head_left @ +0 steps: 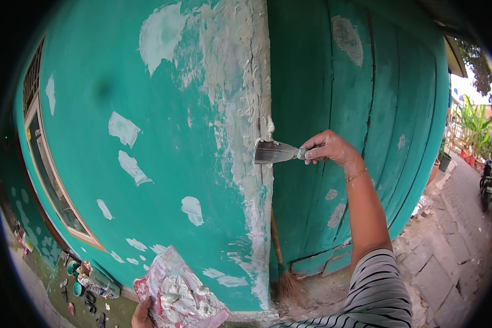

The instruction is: The person applies wall putty to the corner of an exterior wall using a putty knife and a plastic tray.

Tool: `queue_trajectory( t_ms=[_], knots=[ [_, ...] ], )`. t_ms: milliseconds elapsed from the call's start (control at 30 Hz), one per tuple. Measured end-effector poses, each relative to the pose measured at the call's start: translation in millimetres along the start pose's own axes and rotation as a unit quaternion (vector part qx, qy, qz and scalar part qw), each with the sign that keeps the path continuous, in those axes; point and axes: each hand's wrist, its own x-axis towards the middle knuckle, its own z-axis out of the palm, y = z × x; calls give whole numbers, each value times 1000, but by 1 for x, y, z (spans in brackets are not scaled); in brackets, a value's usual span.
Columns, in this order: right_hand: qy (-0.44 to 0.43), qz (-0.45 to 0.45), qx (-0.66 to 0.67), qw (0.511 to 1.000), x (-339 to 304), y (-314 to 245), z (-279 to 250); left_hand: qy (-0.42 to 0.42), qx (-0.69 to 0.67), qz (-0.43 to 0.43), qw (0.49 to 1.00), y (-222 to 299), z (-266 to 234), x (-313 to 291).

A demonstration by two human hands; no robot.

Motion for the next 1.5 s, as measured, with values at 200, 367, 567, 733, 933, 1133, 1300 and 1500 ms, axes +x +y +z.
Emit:
queue_trajectory(
  t_ms=[200, 367, 567, 733, 933, 1133, 1300, 1500],
  knots=[
    [33, 33, -20, 999, -24, 20, -11, -85, -96, 38, 991, -8, 17, 1],
    [76, 20, 30, 996, -76, 19, -14, -76, -111, 28, 990, -8, 11, 6],
    [282, -230, -140, 921, -109, -37, 71, -74, -119, 26, 990, -16, 5, 11],
    [404, -385, -474, 681, -76, -66, 83, -78, -127, 10, 989, -25, 6, 10],
    [353, -402, -465, 705, -31, -65, 53, -68, -139, 15, 988, -38, -1, 11],
    [333, -366, -423, 759, -11, -55, 33, -55, -135, 29, 989, -39, -13, 8],
    [330, -361, -408, 771, -9, -42, 43, -51, -146, 36, 987, -37, -8, -2],
    [340, -383, -457, 727, -27, -36, 62, -34, -139, 46, 989, -38, -11, -2]
  ],
)
